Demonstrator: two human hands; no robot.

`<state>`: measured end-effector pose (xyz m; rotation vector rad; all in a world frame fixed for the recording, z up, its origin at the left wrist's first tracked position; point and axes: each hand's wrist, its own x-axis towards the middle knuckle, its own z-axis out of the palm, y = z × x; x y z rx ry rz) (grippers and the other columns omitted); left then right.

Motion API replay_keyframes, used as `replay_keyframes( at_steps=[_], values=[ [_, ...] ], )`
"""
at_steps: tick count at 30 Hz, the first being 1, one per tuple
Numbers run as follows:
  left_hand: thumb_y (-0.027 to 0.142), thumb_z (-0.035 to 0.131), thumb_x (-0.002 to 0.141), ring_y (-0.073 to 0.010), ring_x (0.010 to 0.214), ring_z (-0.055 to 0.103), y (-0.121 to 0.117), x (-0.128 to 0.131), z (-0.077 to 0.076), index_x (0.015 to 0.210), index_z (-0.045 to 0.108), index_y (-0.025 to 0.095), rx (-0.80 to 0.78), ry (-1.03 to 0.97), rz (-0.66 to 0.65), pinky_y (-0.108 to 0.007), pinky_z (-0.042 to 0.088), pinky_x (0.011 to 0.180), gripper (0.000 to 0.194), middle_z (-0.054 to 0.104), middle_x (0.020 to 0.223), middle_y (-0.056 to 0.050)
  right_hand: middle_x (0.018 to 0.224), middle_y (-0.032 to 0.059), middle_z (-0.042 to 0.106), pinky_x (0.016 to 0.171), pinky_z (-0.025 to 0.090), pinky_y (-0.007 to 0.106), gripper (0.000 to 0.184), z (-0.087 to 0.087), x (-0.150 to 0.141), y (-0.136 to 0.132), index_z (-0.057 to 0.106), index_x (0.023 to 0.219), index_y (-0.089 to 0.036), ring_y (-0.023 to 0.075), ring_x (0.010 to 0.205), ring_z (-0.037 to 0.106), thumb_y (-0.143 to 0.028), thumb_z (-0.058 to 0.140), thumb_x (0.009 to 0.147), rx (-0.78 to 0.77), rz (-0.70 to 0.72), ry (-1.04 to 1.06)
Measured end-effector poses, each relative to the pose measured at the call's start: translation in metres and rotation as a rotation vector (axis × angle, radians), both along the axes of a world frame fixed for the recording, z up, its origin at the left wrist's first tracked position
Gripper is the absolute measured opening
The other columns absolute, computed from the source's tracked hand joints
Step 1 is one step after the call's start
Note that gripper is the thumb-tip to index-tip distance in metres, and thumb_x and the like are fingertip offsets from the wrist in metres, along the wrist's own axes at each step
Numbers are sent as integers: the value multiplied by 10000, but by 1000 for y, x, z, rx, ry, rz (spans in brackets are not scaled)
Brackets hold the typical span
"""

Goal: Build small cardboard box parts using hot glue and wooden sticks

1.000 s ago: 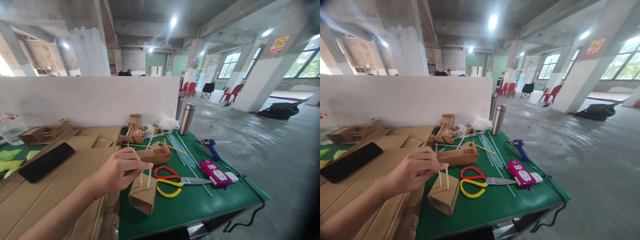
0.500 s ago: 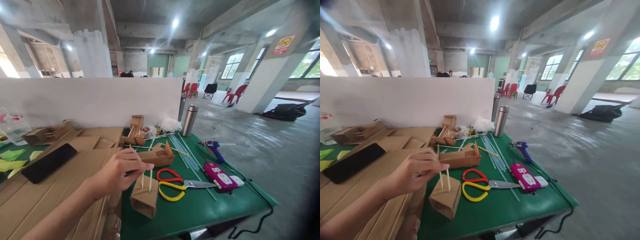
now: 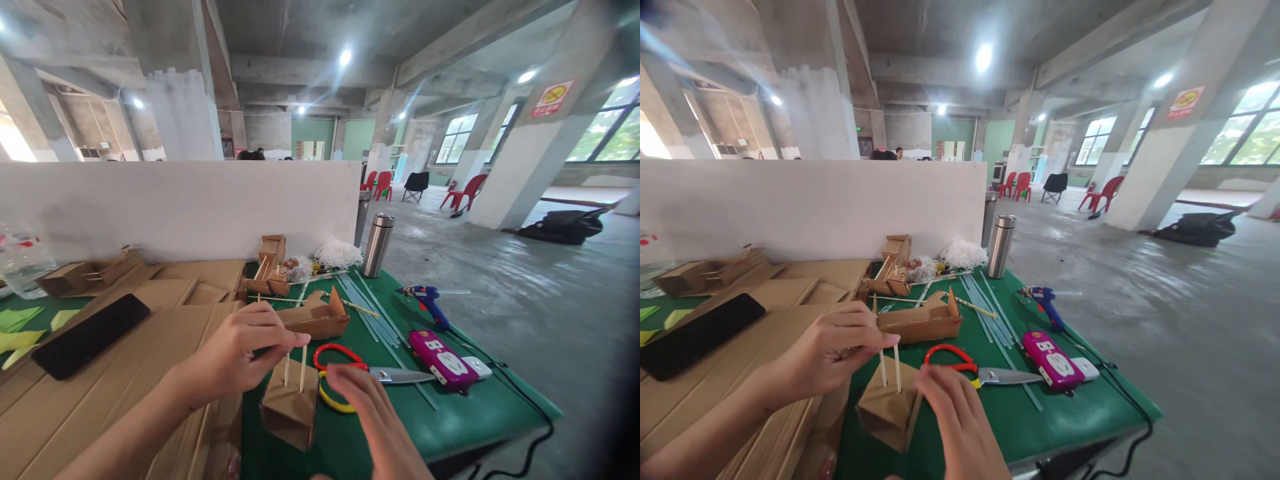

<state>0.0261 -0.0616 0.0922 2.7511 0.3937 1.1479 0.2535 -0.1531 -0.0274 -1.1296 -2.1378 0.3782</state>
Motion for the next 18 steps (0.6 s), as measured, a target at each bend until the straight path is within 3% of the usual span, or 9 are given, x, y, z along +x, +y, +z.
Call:
replay_keyframes(
  at_steps=[2,3,7,12,16,18],
  values=[
    [82,576,941,-159,684,605,0,0,1,1064,740,181,-2,15,-7,-284,486,665,228,717,754,-43,1477,249,452,1067,403,653,1005,4,-9,14,302,1518,-148,455,1372,408,-574,752,727,-138,-76,-61],
    [80,578,939,-160,679,602,-1,-1,1,1060,741,180,-4,24,-9,-289,483,667,226,716,750,-43,1515,260,399,1086,381,650,1016,5,-14,19,284,1524,-118,455,1401,362,-553,743,729,-220,-83,-93],
    [60,593,923,-168,692,604,-2,-3,2,1052,746,174,-34,37,-6,-298,490,677,231,715,746,-47,1548,244,356,1144,341,577,817,10,-29,25,295,1499,-62,372,1439,336,-340,625,805,-395,-92,-100],
    [38,586,911,-163,705,616,-3,-3,1,1043,748,160,-41,12,-10,-283,509,684,241,724,754,-52,1451,206,489,1094,418,562,706,21,-26,26,356,1417,-146,354,1362,457,-363,641,809,-210,-112,90],
    [21,581,901,-155,710,622,-5,-2,3,1026,746,151,-39,31,-6,-278,511,703,245,729,773,-50,1362,163,564,1005,516,498,625,42,-22,30,341,1380,-210,319,1256,562,-391,629,856,53,-107,171],
    [37,606,901,-155,717,626,-5,-3,4,1018,747,145,-36,43,0,-281,512,720,213,734,783,-51,1343,140,581,975,539,474,621,52,-23,32,335,1374,-238,311,1228,584,-392,642,856,106,-112,161]
  ],
)
